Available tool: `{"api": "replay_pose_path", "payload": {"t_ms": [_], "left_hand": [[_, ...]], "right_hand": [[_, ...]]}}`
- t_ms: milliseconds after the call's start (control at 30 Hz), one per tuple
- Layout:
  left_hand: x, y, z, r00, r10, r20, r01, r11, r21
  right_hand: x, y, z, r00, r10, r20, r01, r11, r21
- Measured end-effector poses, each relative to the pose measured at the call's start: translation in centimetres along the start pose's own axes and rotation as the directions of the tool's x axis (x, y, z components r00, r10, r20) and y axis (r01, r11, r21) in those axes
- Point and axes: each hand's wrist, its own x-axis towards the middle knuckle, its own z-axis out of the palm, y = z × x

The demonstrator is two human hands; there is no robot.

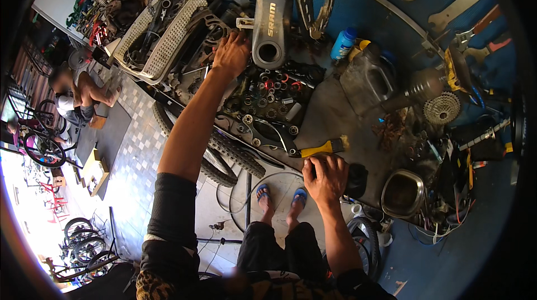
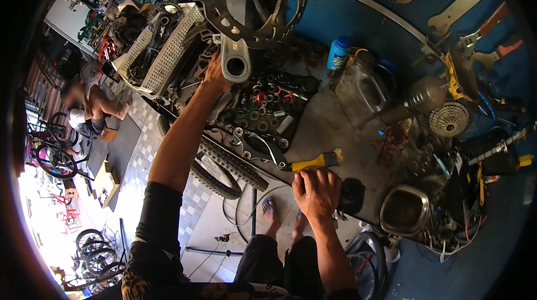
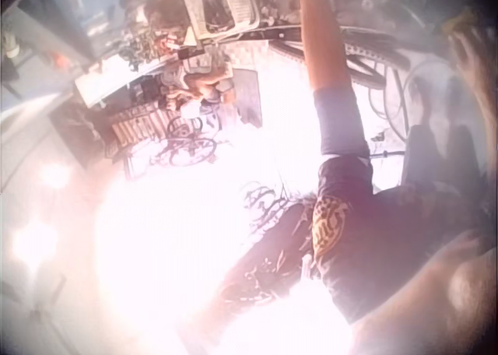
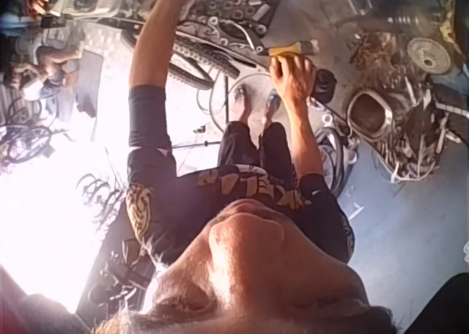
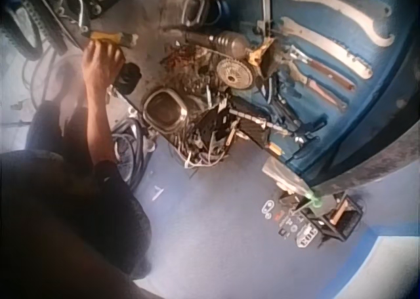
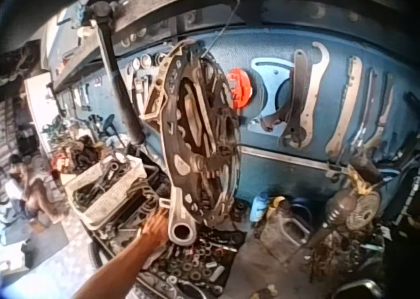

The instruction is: The person works on a bicycle's bottom bracket area, using a hammer to tap a component and a hex key to tighten bolts. They also handle a crank arm and other small parts on the workbench.

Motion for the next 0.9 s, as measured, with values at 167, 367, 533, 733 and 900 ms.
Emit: {"api": "replay_pose_path", "payload": {"t_ms": [167,367,533,733,900], "left_hand": [[0.3,-0.4,0.0,0.994,0.006,0.108,0.001,0.997,-0.072],[-1.0,2.0,-1.5,0.972,-0.11,0.208,0.158,0.96,-0.23],[-3.1,3.0,-1.8,0.963,-0.115,0.243,0.148,0.982,-0.12],[-3.4,2.4,-0.6,0.992,-0.075,0.103,0.1,0.96,-0.263],[-3.7,2.5,0.0,0.991,-0.007,0.137,0.049,0.949,-0.31]], "right_hand": [[-0.1,0.1,0.0,1.0,-0.005,0.011,0.005,1.0,-0.016],[-0.3,0.2,0.1,1.0,-0.007,0.007,0.007,1.0,-0.009],[-0.4,0.3,0.1,1.0,-0.008,0.006,0.008,1.0,0.014],[-0.4,0.3,0.1,1.0,-0.027,-0.013,0.027,1.0,-0.007],[-0.3,0.2,0.1,1.0,-0.022,-0.02,0.022,1.0,-0.013]]}}
